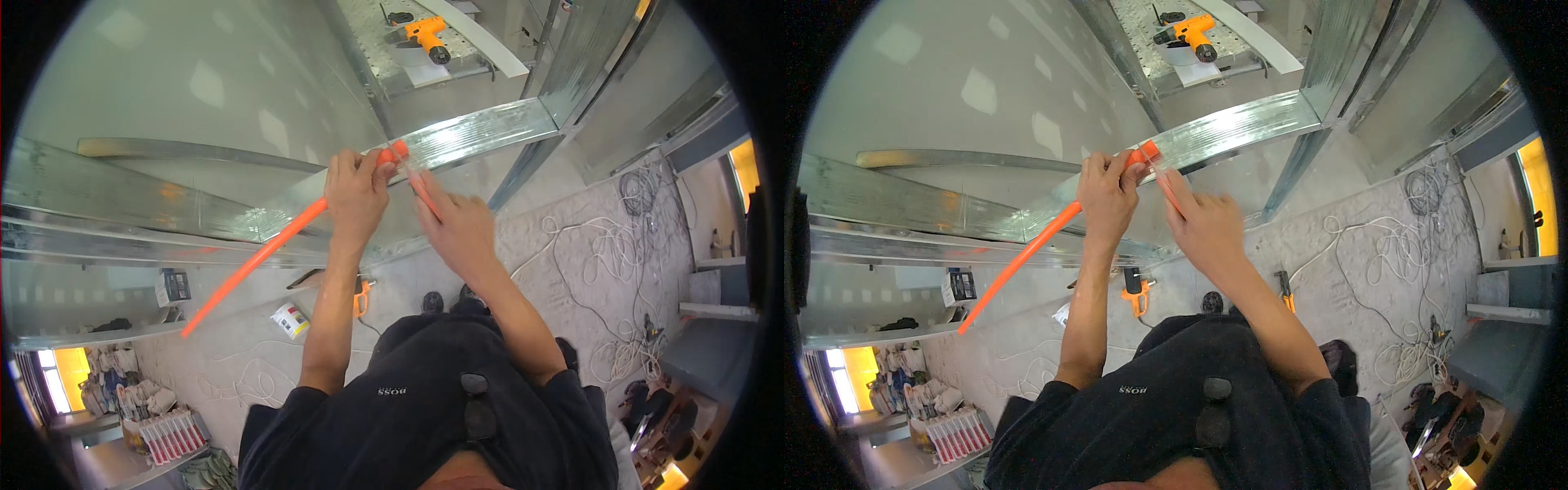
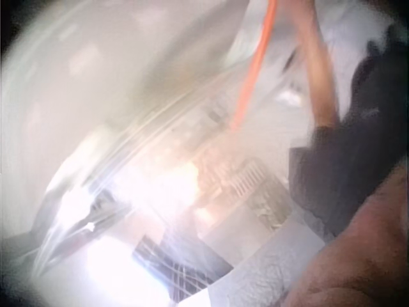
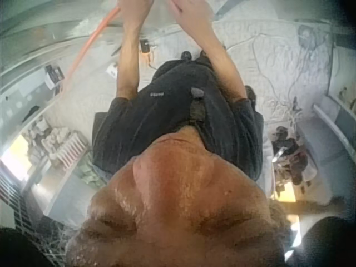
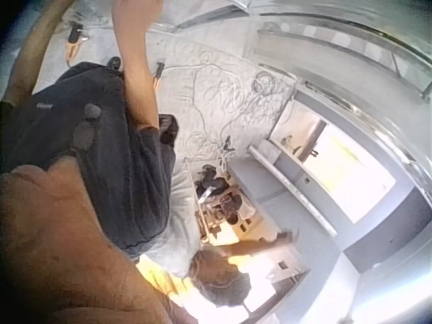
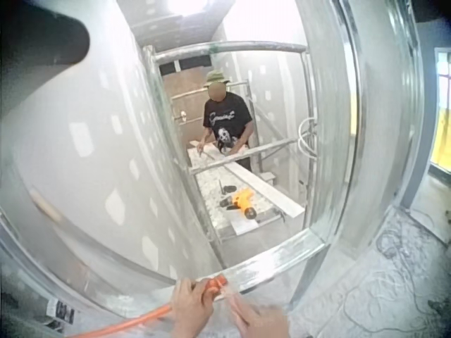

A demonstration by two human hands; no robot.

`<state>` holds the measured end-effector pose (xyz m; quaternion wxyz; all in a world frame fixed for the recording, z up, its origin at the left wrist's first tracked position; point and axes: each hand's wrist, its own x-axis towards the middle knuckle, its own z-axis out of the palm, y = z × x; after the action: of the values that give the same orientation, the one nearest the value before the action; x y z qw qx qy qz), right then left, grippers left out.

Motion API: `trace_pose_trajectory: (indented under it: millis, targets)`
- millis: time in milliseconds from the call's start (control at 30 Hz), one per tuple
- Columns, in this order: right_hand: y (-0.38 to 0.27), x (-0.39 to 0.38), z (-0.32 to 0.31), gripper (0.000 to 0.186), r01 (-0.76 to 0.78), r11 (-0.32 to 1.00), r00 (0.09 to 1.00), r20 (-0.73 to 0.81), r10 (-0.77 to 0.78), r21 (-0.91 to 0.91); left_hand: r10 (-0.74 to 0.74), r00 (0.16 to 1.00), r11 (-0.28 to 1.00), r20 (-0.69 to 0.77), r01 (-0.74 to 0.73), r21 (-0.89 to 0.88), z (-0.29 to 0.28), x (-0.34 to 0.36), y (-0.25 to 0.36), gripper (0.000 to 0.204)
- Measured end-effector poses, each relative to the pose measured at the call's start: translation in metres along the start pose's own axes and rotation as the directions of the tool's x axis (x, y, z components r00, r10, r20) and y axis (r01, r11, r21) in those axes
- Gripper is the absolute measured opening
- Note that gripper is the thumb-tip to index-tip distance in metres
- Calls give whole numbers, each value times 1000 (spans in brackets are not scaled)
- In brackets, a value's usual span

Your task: The recorder uses a heat gun to soften an orange conduit pipe and bend it to a specific angle.

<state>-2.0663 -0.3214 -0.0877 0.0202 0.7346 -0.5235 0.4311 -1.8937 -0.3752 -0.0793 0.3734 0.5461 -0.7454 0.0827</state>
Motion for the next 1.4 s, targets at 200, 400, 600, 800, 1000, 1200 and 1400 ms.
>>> trace_pose_trajectory:
  millis: [200, 400, 600, 800, 1000, 1200, 1400]
  targets:
    - [-3, 6, -7, 44, 4, 1000, 999, 34, -3, -29, 29, 1000, 999, -11, -29, 14, 1, 0, -4, 22]
    - [3, -19, -12, 45, 16, 1000, 999, 35, -16, -6, -4, 1000, 999, -4, 4, 48, 0, 1, -10, 22]
    - [-5, 8, 1, 44, 2, 998, 1000, 19, -1, -57, 28, 999, 999, -16, -27, 17, 4, 4, -7, 19]
    - [-8, 1, -9, 43, -36, 998, 999, 2, 36, -48, 43, 999, 999, -6, -43, 34, 2, 0, -9, 20]
    - [1, -23, -11, 42, -47, 999, 998, 34, 46, 17, -2, 1000, 997, -23, 4, 77, 7, 1, -13, 22]
    - [-4, 10, 1, 44, -26, 1000, 999, -24, 26, 9, 16, 1000, 1000, -5, -16, 23, 8, 7, -4, 22]
    - [-8, -25, -42, 47, -30, 999, 991, 130, 34, -33, 13, 1000, 998, -5, -12, 58, 2, 1, -10, 21]
